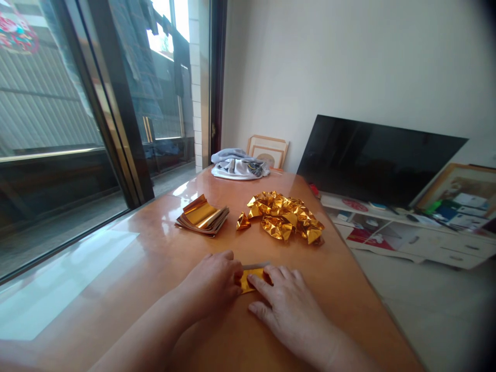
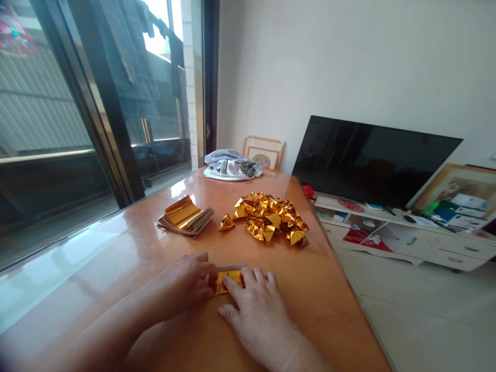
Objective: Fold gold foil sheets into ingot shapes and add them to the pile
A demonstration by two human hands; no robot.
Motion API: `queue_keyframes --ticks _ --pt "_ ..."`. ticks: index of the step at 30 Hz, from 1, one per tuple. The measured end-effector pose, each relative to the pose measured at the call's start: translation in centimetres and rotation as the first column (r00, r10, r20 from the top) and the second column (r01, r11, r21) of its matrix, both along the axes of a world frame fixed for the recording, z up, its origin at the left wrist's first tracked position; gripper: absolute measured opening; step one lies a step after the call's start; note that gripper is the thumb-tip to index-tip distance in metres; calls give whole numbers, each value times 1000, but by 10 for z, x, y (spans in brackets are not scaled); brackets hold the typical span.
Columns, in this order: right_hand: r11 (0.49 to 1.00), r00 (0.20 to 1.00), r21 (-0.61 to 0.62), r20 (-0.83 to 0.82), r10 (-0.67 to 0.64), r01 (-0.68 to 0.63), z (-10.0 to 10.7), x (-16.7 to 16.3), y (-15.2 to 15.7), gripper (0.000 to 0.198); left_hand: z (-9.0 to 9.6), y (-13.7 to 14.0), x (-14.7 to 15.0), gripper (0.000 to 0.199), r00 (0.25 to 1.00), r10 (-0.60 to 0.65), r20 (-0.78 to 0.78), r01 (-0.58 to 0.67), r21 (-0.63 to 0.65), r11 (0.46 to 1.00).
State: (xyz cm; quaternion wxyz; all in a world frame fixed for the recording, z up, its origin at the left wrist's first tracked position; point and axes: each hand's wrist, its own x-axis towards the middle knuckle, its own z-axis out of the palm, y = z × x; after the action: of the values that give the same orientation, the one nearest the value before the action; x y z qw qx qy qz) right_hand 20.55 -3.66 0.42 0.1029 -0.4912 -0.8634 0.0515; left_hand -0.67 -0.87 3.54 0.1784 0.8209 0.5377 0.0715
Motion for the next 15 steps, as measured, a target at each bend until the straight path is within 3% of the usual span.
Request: queue_keyframes --ticks 15 --pt "999 995 -42 97 -26 30 1 6 -7 50 0 -1 1 16 997 -42 -72 47 74 996"
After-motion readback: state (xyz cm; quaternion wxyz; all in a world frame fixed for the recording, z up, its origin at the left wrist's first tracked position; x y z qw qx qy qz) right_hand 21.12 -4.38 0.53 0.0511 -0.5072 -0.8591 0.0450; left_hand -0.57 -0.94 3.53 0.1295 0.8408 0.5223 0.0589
